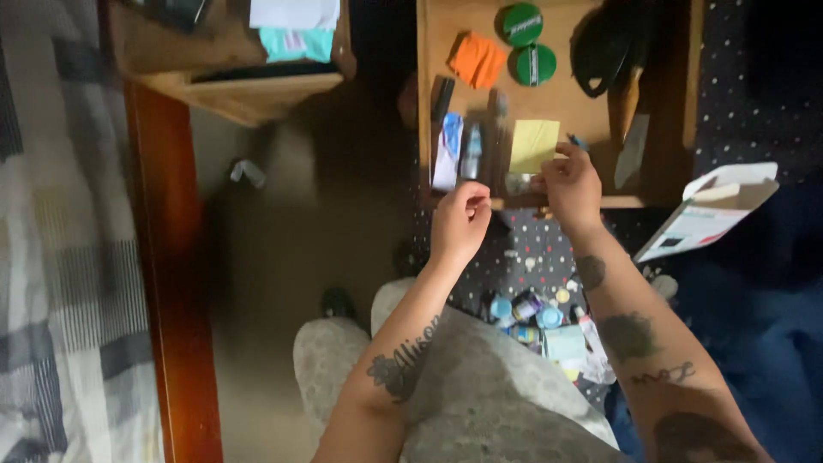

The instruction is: Organizing and sorting items from a nightstand drawer.

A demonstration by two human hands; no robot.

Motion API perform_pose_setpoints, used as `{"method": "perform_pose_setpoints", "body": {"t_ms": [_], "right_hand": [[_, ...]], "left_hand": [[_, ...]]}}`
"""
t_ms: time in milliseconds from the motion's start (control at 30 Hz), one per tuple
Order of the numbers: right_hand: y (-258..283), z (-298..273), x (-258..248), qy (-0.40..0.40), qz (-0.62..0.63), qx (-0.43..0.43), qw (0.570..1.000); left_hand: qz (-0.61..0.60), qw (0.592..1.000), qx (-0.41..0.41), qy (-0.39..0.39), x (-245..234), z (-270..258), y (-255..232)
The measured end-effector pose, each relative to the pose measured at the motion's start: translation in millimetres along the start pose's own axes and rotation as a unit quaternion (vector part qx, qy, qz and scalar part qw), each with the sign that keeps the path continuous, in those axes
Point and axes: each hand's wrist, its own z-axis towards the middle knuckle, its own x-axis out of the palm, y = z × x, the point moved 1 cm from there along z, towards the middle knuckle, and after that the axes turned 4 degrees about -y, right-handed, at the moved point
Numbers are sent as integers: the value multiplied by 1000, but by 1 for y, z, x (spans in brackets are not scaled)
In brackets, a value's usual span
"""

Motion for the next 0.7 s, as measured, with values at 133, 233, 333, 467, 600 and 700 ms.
{"method": "perform_pose_setpoints", "body": {"t_ms": [133, 233, 333, 467, 600, 700], "right_hand": [[6, 25, 9, -17, -33, 26, 999], [20, 11, 22, -45, -226, 35, 972], [32, -4, 31, -71, -372, -151, 913], [23, -2, 30, -108, -354, -112, 922], [10, 13, 23, -91, -376, -130, 913], [4, 23, 28, -103, -275, -16, 956]], "left_hand": [[16, 1000, 13, -3, 10, 53, 4], [122, 988, 95, 11, 20, 104, 12], [196, 976, 92, 24, 32, 157, 23], [321, 933, 162, 30, 44, 202, 37], [380, 914, 138, 41, 53, 218, 41], [371, 919, 81, 110, 56, 194, 38]]}}
